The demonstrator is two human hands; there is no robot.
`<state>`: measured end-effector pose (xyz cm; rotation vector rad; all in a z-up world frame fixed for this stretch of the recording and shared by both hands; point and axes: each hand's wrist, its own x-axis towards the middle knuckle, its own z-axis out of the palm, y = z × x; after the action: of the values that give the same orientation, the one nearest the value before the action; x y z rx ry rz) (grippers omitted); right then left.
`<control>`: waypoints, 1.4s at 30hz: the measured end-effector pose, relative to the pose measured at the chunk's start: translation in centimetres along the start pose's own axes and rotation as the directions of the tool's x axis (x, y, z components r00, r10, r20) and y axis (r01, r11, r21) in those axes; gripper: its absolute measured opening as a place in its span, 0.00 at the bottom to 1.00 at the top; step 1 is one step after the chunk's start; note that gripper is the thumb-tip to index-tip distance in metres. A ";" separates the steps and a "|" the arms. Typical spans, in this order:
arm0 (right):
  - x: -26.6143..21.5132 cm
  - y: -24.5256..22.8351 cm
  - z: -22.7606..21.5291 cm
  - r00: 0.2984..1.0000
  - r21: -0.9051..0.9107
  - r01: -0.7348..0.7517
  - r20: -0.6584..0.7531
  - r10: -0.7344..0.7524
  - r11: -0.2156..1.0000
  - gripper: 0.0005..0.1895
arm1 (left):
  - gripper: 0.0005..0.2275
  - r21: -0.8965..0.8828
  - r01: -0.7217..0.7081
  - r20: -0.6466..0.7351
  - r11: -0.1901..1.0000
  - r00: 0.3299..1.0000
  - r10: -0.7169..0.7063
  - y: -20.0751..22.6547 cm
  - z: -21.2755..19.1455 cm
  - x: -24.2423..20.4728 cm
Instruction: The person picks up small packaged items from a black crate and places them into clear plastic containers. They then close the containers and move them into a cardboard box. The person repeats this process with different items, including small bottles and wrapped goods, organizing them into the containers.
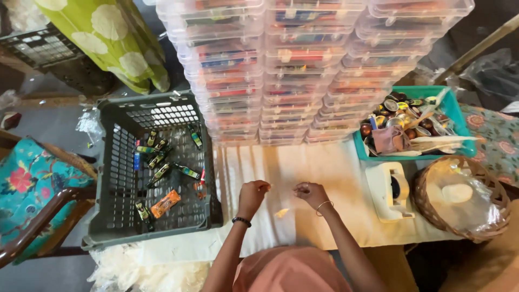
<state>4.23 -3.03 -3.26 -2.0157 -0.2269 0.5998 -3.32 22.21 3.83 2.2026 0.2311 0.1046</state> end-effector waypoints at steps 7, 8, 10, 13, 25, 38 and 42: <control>0.4 5.1 0.9 0.992 -0.131 0.002 -0.121 -0.018 0.991 0.09 | 0.05 -0.330 0.281 0.035 0.901 0.958 -0.285 -7.4 4.0 0.8; 1.5 8.0 1.6 0.999 0.112 -0.013 -0.044 0.018 0.994 0.11 | 0.06 -0.412 0.267 0.060 0.871 0.962 -0.266 -8.5 4.7 1.0; 2.1 10.2 2.6 0.998 0.345 -0.051 0.041 0.039 0.937 0.15 | 0.07 -0.492 0.258 0.087 0.832 0.965 -0.248 -9.2 5.3 0.8; 1.1 6.9 3.5 0.986 0.428 -0.140 -0.021 0.164 0.893 0.12 | 0.10 -0.559 0.361 0.126 0.746 0.927 -0.353 -6.2 4.4 0.0; 0.0 2.1 6.6 0.883 0.660 -0.306 -0.073 0.464 0.686 0.09 | 0.18 0.025 -0.098 -0.015 0.995 0.995 0.098 -1.3 5.1 -2.5; 0.8 1.3 7.6 0.963 0.157 -0.193 -0.157 0.217 0.969 0.29 | 0.09 -0.467 0.125 -0.060 0.875 0.983 -0.172 -4.7 1.9 -3.5; 1.2 -7.6 8.3 0.867 -0.144 0.210 -0.430 -0.253 0.967 0.28 | 0.19 0.234 -0.020 -0.054 0.972 0.998 0.033 -9.0 4.0 -4.7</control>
<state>1.79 7.67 -0.38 -2.1146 -0.2167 -0.0353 -8.40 23.40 -5.73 2.4398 0.2571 0.1631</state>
